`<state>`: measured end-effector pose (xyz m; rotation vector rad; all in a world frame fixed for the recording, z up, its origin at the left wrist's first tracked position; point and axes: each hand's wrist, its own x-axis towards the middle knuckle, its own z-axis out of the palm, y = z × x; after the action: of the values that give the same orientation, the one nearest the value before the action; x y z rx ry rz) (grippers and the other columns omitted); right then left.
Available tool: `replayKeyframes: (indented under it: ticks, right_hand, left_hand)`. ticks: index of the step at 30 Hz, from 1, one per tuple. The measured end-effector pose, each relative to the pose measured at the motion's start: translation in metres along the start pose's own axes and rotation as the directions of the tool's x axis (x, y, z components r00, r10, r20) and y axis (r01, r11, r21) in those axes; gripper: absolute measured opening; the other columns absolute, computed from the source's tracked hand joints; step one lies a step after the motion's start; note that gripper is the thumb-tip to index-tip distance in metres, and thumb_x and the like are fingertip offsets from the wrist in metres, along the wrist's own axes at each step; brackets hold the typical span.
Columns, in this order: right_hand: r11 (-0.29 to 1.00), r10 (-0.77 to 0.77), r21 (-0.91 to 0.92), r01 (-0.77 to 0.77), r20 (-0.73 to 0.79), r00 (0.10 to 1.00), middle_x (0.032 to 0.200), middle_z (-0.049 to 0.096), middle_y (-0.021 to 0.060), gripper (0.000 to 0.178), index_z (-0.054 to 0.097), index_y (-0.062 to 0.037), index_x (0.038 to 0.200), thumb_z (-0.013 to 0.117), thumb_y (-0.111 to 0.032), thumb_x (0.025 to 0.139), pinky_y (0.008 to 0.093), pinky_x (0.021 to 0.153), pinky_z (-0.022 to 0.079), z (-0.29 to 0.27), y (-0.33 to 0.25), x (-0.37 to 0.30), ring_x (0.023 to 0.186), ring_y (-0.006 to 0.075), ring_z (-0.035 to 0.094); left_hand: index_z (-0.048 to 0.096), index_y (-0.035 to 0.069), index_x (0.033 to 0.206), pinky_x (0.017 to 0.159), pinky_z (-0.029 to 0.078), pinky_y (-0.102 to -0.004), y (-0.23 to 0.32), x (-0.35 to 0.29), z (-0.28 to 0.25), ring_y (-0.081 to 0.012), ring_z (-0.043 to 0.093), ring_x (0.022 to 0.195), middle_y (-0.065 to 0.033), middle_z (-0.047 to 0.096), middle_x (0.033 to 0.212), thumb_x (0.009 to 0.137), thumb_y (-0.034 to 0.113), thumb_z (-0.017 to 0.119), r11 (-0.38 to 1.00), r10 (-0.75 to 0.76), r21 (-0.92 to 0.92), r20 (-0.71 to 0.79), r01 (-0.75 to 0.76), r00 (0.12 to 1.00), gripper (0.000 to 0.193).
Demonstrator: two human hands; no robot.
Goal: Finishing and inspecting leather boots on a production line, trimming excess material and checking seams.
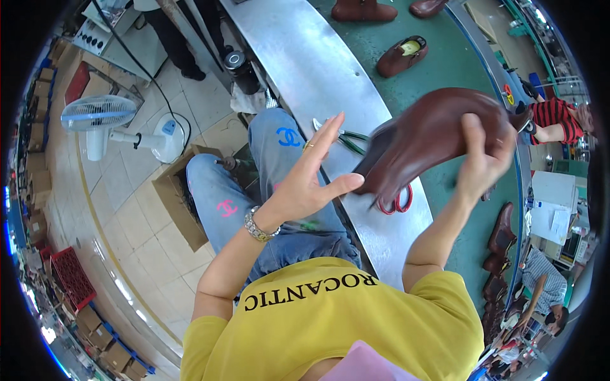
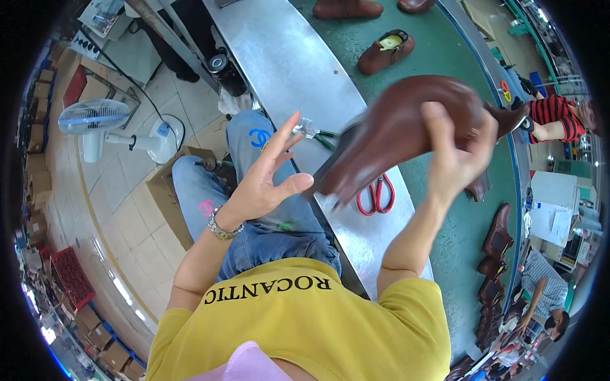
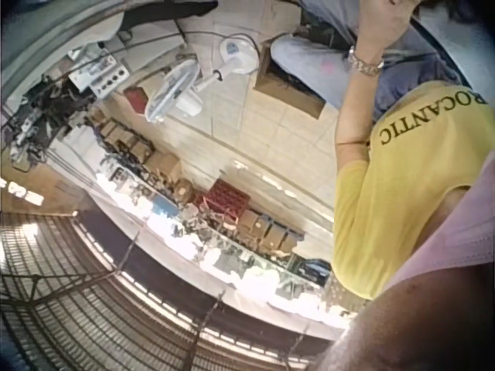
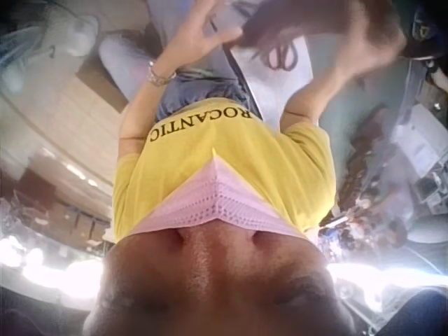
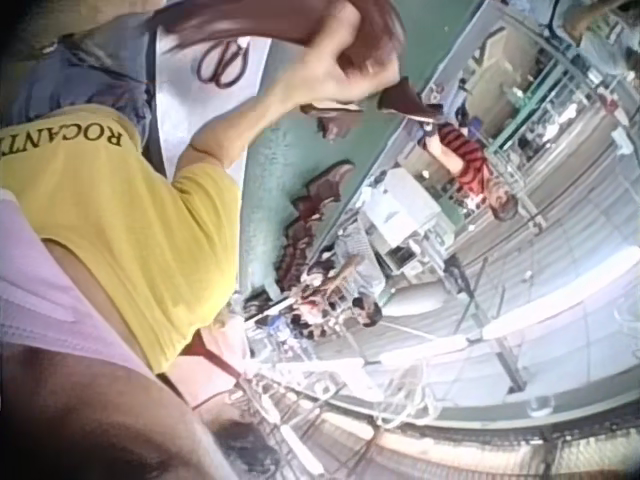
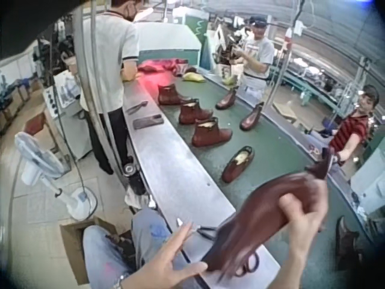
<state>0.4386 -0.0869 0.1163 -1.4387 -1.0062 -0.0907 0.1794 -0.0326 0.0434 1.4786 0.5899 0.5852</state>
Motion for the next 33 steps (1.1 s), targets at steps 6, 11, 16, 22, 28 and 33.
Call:
replayKeyframes:
  ticks: [6, 11, 16, 22, 28, 33]
  right_hand:
    - [0.789, -0.129, -0.601, -0.123, -0.358, 0.925, 0.093, 0.064, 0.0121, 0.054, 0.054, 0.0007, 0.099, 0.088, -0.03, 0.071, 0.033, 0.08, 0.05, -0.053, 0.118, 0.024, 0.084, 0.0228, 0.063]
    - [0.054, 0.454, -0.962, -0.266, -0.213, 0.865, 0.128, 0.059, 0.0233, 0.079, 0.054, -0.0058, 0.129, 0.087, -0.034, 0.063, 0.055, 0.1, 0.039, -0.055, 0.187, -0.022, 0.131, 0.0383, 0.043]
    - [0.587, 0.171, -0.809, -0.006, 0.117, 0.978, 0.124, 0.059, 0.016, 0.078, 0.046, -0.0146, 0.141, 0.081, -0.031, 0.073, 0.0447, 0.095, 0.045, 0.008, 0.186, 0.0, 0.112, 0.0314, 0.057]
    - [0.751, 0.15, -0.657, 0.066, 0.267, 0.952, 0.099, 0.065, 0.0173, 0.039, 0.064, -0.0136, 0.117, 0.072, -0.032, 0.083, 0.0448, 0.08, 0.05, 0.114, 0.214, 0.041, 0.093, 0.0346, 0.064]
    - [0.972, -0.012, -0.224, 0.077, 0.279, 0.96, 0.066, 0.053, 0.0024, 0.027, 0.063, 0.0005, 0.081, 0.072, -0.024, 0.087, 0.0292, 0.063, 0.044, 0.076, 0.175, 0.095, 0.065, 0.0099, 0.048]
    - [0.964, 0.214, 0.068, -0.258, 0.379, 0.9, 0.06, 0.04, -0.0091, 0.033, 0.053, -0.0109, 0.067, 0.074, -0.029, 0.086, 0.0206, 0.046, 0.023, 0.077, 0.007, 0.083, 0.052, 0.0001, 0.035]
  left_hand:
    - [0.03, 0.008, 0.152, 0.107, 0.039, -0.0378, -0.027, -0.003, -0.018, -0.0246, 0.046, 0.133, -0.0096, 0.037, 0.152, 0.093, 0.02, 0.068, 0.977, -0.191, -0.108, -0.03, 0.187, 0.981, 0.071]
    - [0.034, 0.006, 0.15, 0.099, 0.046, -0.0304, -0.033, -0.028, -0.051, -0.0174, 0.055, 0.121, -0.0088, 0.045, 0.145, 0.095, 0.015, 0.065, 0.959, -0.248, -0.178, -0.155, 0.22, 0.956, 0.063]
    - [0.041, 0.005, 0.145, 0.095, 0.049, -0.0319, -0.041, -0.041, -0.06, -0.019, 0.061, 0.115, -0.0127, 0.051, 0.139, 0.094, 0.021, 0.066, 0.947, -0.298, -0.158, -0.112, 0.279, 0.948, 0.06]
    - [0.045, 0.004, 0.142, 0.098, 0.047, -0.0301, -0.017, -0.041, -0.053, -0.016, 0.059, 0.113, -0.0101, 0.058, 0.131, 0.097, 0.013, 0.061, 0.966, -0.24, -0.122, -0.08, 0.23, 0.967, 0.049]
    - [0.049, 0.004, 0.139, 0.091, 0.051, -0.0322, -0.02, -0.062, -0.072, -0.0202, 0.064, 0.107, -0.0134, 0.061, 0.127, 0.091, 0.021, 0.07, 0.983, -0.169, 0.03, -0.222, 0.18, 0.96, 0.056]
    - [0.033, 0.005, 0.15, 0.106, 0.041, -0.0355, 0.018, -0.034, -0.076, -0.024, 0.05, 0.128, -0.0141, 0.046, 0.146, 0.084, 0.014, 0.075, 0.954, 0.004, 0.297, -0.17, 0.048, 0.985, 0.079]
